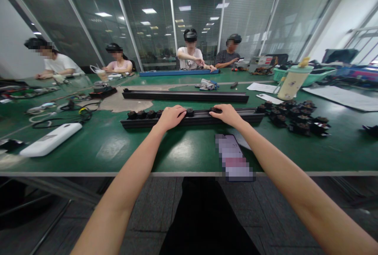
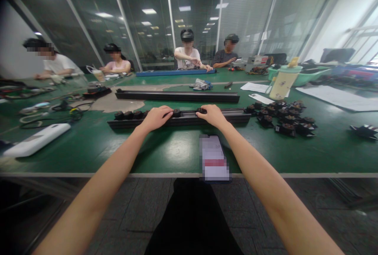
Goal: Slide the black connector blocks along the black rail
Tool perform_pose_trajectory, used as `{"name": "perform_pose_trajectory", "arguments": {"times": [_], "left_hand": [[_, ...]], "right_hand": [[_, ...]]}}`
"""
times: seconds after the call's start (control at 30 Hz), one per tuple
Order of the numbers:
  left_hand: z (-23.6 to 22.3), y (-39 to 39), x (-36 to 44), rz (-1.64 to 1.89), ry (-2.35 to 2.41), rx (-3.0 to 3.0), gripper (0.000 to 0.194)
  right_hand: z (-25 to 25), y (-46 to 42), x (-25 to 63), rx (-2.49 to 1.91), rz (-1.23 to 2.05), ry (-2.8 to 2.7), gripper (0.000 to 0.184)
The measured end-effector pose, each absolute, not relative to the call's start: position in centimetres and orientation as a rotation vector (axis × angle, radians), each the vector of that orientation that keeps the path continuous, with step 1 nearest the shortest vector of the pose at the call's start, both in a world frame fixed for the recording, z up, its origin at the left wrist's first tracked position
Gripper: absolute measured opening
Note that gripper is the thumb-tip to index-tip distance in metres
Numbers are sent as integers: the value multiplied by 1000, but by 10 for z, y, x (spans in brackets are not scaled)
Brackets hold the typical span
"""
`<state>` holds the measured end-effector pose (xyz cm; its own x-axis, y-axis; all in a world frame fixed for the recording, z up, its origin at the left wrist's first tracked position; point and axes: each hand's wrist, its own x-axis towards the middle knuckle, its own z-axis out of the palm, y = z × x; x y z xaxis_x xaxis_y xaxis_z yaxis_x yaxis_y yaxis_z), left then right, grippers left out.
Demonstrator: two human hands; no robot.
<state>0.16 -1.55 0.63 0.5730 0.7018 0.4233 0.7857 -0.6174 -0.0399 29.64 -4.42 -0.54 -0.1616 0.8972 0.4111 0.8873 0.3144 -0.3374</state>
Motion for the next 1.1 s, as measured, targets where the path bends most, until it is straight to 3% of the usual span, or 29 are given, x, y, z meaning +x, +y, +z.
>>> {"name": "perform_pose_trajectory", "arguments": {"times": [1.1], "left_hand": [[7, -16, 2, -533, -1222, -2582, 37]], "right_hand": [[-7, -40, 301, -1522, 55, -2041, 29]]}}
